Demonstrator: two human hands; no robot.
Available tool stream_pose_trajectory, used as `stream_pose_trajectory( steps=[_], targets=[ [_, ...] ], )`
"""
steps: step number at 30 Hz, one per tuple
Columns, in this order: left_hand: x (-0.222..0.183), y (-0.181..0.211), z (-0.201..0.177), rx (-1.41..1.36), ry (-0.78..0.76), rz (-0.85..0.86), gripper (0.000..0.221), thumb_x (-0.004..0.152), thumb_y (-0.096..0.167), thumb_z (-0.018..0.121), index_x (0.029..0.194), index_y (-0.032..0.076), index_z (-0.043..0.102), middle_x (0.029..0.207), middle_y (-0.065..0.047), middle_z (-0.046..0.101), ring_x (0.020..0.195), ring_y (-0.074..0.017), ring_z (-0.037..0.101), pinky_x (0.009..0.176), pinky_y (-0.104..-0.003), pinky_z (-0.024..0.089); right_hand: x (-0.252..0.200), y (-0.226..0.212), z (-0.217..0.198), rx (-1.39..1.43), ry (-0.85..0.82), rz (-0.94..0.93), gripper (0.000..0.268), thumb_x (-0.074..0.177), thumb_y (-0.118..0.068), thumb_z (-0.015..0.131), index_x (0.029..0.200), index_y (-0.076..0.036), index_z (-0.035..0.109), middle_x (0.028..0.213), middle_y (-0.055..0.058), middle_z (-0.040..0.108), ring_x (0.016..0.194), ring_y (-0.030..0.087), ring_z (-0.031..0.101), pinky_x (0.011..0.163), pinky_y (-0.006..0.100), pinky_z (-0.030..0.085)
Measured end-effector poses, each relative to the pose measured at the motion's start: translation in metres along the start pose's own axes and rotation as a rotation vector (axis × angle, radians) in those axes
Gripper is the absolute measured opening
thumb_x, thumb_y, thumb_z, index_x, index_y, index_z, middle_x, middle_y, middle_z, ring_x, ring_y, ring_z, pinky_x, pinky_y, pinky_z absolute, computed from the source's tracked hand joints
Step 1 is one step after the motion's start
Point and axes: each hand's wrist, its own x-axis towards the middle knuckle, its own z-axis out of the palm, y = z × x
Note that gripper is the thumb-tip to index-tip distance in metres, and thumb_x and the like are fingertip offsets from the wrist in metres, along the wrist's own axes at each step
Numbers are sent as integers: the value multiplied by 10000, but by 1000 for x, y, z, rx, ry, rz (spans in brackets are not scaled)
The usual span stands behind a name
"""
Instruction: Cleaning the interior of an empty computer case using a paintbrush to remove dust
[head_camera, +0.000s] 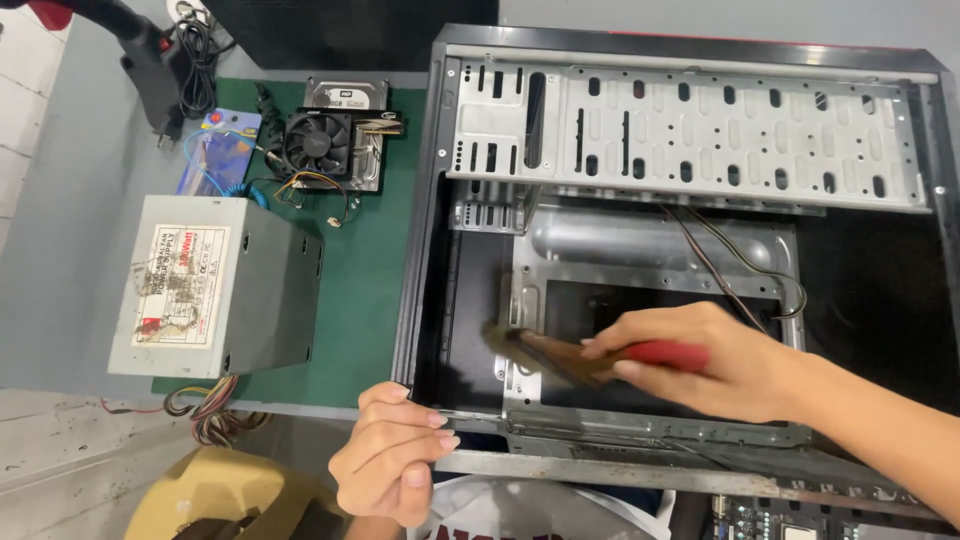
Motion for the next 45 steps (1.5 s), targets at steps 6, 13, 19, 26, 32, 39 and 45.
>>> stream_pose_trajectory(
  steps=[6,13,19,26,32,39,45],
  targets=[
    [-1,-2,1,-13,15,25,391,995,236,489,708,86,709,644,-13,688,613,-154,679,895,-328,538,-26,39,3,-779,234,-32,373,865,-244,709,1218,-144,640,1256,73,708,716,281,747,504,388,590],
    [0,-1,3,-9,12,14,394,997,236,488,707,88,709,649,-8,694,622,-152,683,894,-325,541,-4,-9,9,171,116,247,263,981,-216,570,1138,-83,733,1006,74,766,900,200,815,803,301,648],
    [-3,-1,1,-20,19,-2,401,1006,254,497,715,90,720,650,-9,695,624,-149,684,888,-324,541,-24,16,5,-528,269,262,139,943,-262,599,1031,-164,644,850,-17,721,646,223,673,563,340,546],
    [-4,-3,1,-12,11,15,385,989,243,493,714,93,716,650,-8,696,616,-153,682,892,-328,541,-4,-1,13,-674,-66,836,192,866,-385,515,803,-240,406,532,-70,623,516,255,558,540,381,488],
    [-3,-3,-1,-23,-7,26,376,992,234,492,729,88,718,667,-9,700,630,-153,685,900,-323,538,-7,-6,7,23,204,737,154,916,-114,588,820,-120,708,605,25,756,456,142,745,523,249,550],
    [-2,1,0,11,-2,15,392,1001,234,481,714,89,705,651,-8,694,625,-149,681,904,-328,538,-19,-9,-17,-153,379,254,163,887,-85,604,869,-109,765,671,-41,752,542,71,640,556,199,487],
    [0,2,2,14,-3,-11,407,1007,251,479,704,93,701,637,-2,688,605,-146,672,889,-320,532,-2,-10,-13,-591,-110,1089,289,896,-378,502,697,-196,606,514,108,638,613,317,645,668,402,465]
  ],
)
